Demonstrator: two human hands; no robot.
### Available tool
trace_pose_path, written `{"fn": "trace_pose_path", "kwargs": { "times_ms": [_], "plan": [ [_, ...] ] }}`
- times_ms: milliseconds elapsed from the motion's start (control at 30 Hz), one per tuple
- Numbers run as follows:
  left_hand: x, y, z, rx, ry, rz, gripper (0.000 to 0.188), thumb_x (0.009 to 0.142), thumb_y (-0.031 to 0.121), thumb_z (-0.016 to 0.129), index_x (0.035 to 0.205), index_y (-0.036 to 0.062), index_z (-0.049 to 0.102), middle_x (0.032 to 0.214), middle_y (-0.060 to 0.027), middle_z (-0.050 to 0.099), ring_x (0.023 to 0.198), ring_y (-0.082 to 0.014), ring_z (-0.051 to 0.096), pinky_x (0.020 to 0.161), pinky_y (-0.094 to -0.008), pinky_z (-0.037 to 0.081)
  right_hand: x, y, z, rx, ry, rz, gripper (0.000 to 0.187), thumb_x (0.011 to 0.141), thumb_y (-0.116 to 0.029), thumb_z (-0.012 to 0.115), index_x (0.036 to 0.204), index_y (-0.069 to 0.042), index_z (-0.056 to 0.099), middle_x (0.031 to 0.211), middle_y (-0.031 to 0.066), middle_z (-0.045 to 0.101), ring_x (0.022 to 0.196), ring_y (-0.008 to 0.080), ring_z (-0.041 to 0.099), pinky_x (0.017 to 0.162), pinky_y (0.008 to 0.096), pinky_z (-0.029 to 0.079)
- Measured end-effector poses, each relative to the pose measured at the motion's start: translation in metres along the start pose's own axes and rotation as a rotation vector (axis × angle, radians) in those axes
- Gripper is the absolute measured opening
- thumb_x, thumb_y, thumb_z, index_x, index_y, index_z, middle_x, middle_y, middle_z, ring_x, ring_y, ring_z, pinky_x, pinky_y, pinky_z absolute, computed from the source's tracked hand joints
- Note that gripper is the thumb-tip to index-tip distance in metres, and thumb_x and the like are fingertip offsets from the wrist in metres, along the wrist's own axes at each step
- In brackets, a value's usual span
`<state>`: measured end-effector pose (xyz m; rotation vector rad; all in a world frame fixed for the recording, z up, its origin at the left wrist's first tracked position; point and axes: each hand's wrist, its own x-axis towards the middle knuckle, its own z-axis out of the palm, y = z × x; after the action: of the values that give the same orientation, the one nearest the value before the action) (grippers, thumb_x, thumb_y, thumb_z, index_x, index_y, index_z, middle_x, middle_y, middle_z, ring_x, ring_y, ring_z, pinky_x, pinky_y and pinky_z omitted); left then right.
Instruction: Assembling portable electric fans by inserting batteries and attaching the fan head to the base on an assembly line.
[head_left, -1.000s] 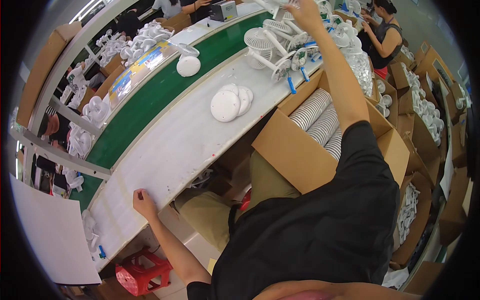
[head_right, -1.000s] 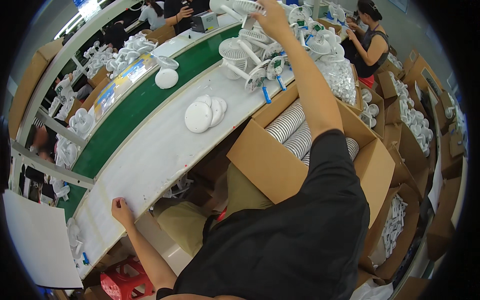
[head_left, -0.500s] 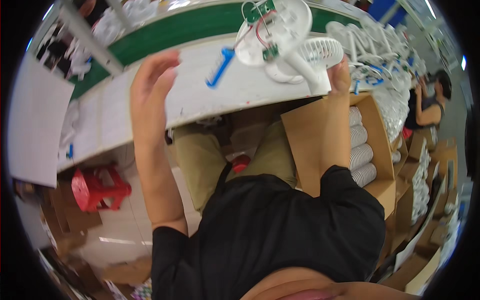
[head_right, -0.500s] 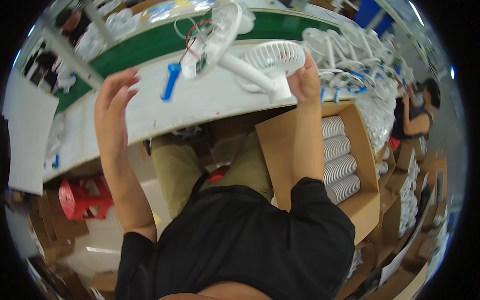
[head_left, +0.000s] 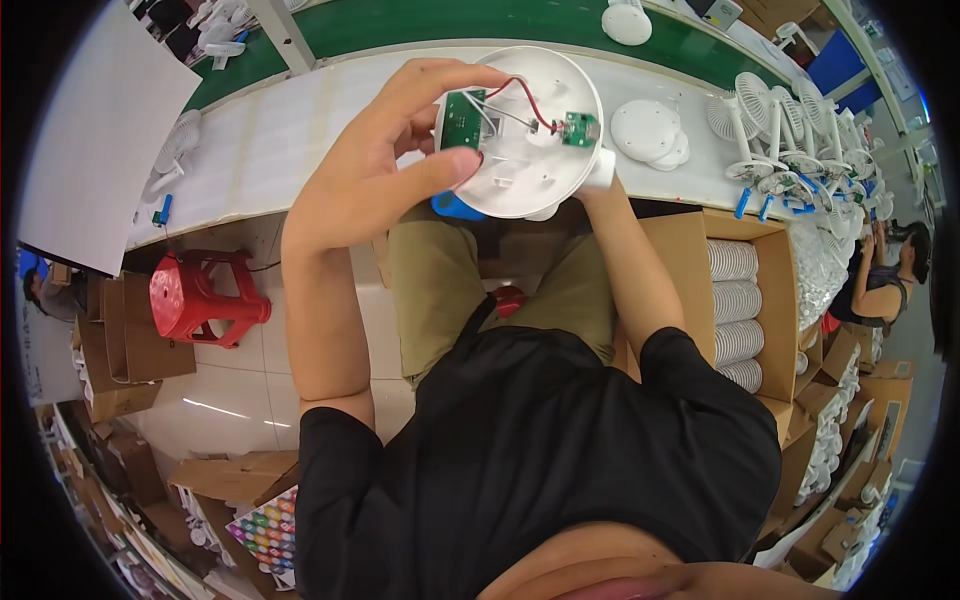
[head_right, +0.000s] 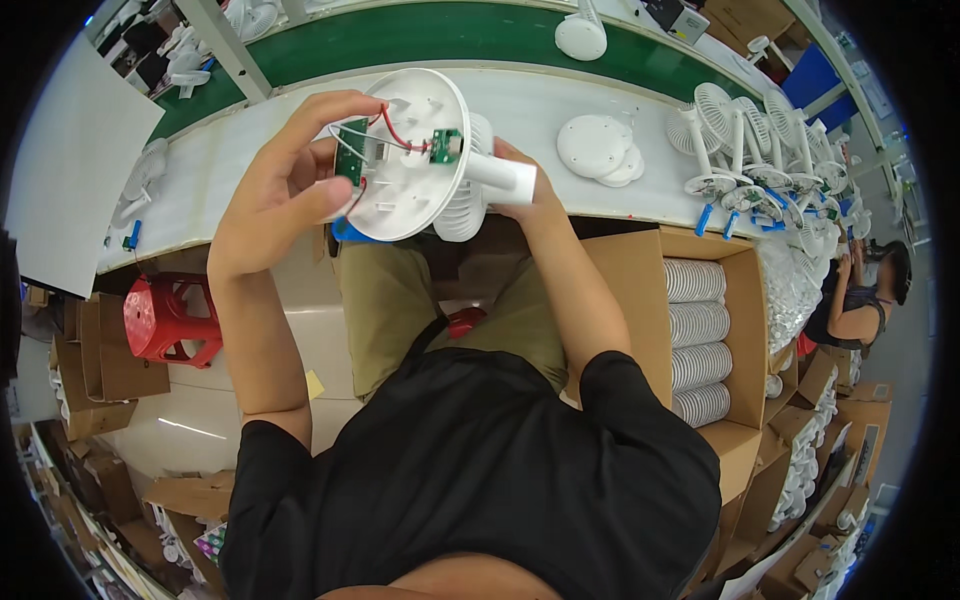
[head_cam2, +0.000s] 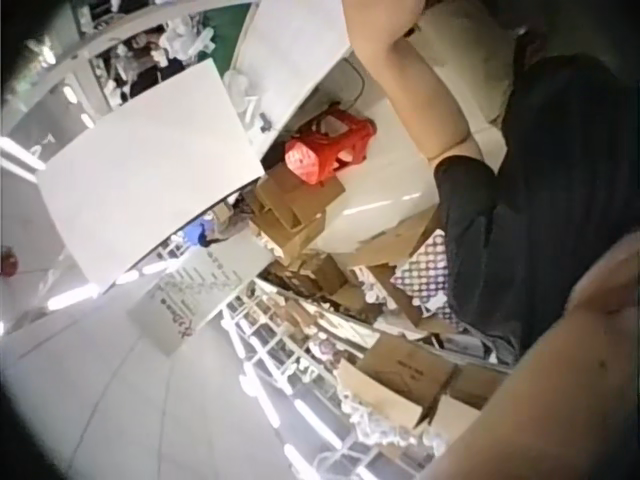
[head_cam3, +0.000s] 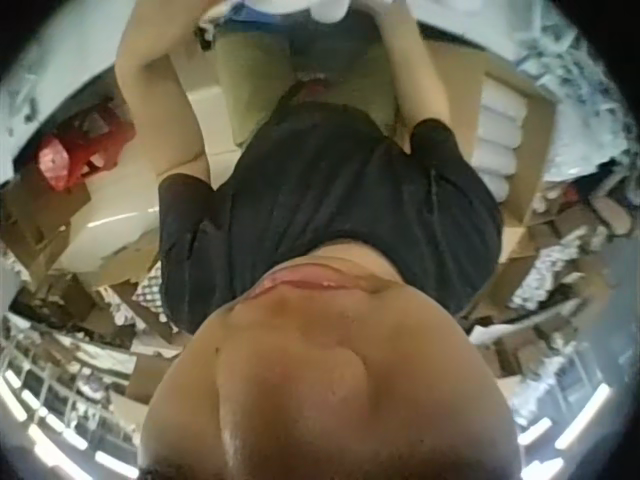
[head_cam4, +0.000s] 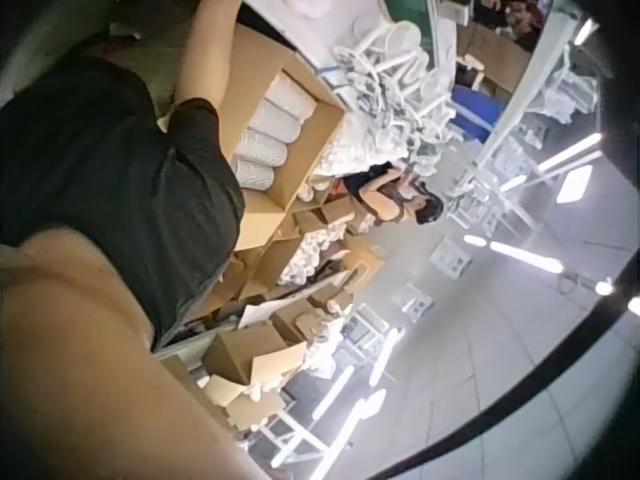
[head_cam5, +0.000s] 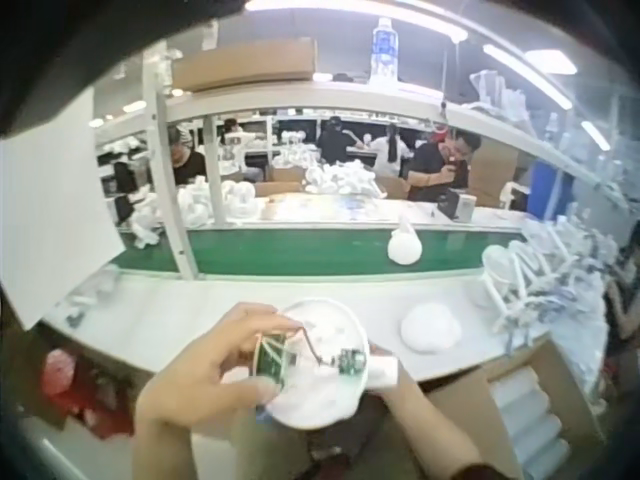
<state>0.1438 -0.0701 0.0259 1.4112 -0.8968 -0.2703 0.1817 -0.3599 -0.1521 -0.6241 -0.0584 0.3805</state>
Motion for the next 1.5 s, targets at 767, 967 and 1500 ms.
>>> {"fn": "trace_pose_path", "kwargs": {
  "times_ms": [767, 967, 1500],
  "plan": [
    [0.010, -0.059, 0.009, 0.376, 0.664, -0.145, 0.016, 0.083, 0.013, 0.069, 0.077, 0.0020, 0.059, 0.109, -0.0108, 0.062, 0.089, -0.0224, 0.055, 0.078, -0.0298, 0.046, -0.014, 0.000, 0.155, -1.162, 0.211, -0.895, 0.026, 0.080, -0.001, 0.062, 0.106, -0.004, 0.063, 0.112, 0.0055, 0.056, 0.101, 0.0187, 0.055, 0.087, 0.0279, 0.045],
    [0.004, -0.050, 0.006, 0.191, 0.590, -0.181, 0.017, 0.080, 0.014, 0.072, 0.079, 0.0020, 0.060, 0.113, -0.0138, 0.060, 0.092, -0.0239, 0.056, 0.083, -0.0308, 0.045, -0.010, 0.034, 0.181, -1.721, 0.238, -1.007, 0.018, 0.075, -0.002, 0.065, 0.093, -0.006, 0.069, 0.114, 0.0087, 0.055, 0.094, 0.0226, 0.056, 0.082, 0.0303, 0.047],
    [0.007, -0.078, 0.010, 0.462, 0.599, -0.044, 0.019, 0.083, 0.010, 0.068, 0.097, 0.0033, 0.057, 0.105, -0.0123, 0.058, 0.094, -0.0213, 0.053, 0.085, -0.0313, 0.044, 0.019, 0.016, 0.176, -1.282, 0.248, -0.650, 0.012, 0.077, -0.014, 0.066, 0.084, -0.004, 0.071, 0.098, 0.0074, 0.060, 0.080, 0.0226, 0.056, 0.070, 0.0308, 0.047]
  ]
}}
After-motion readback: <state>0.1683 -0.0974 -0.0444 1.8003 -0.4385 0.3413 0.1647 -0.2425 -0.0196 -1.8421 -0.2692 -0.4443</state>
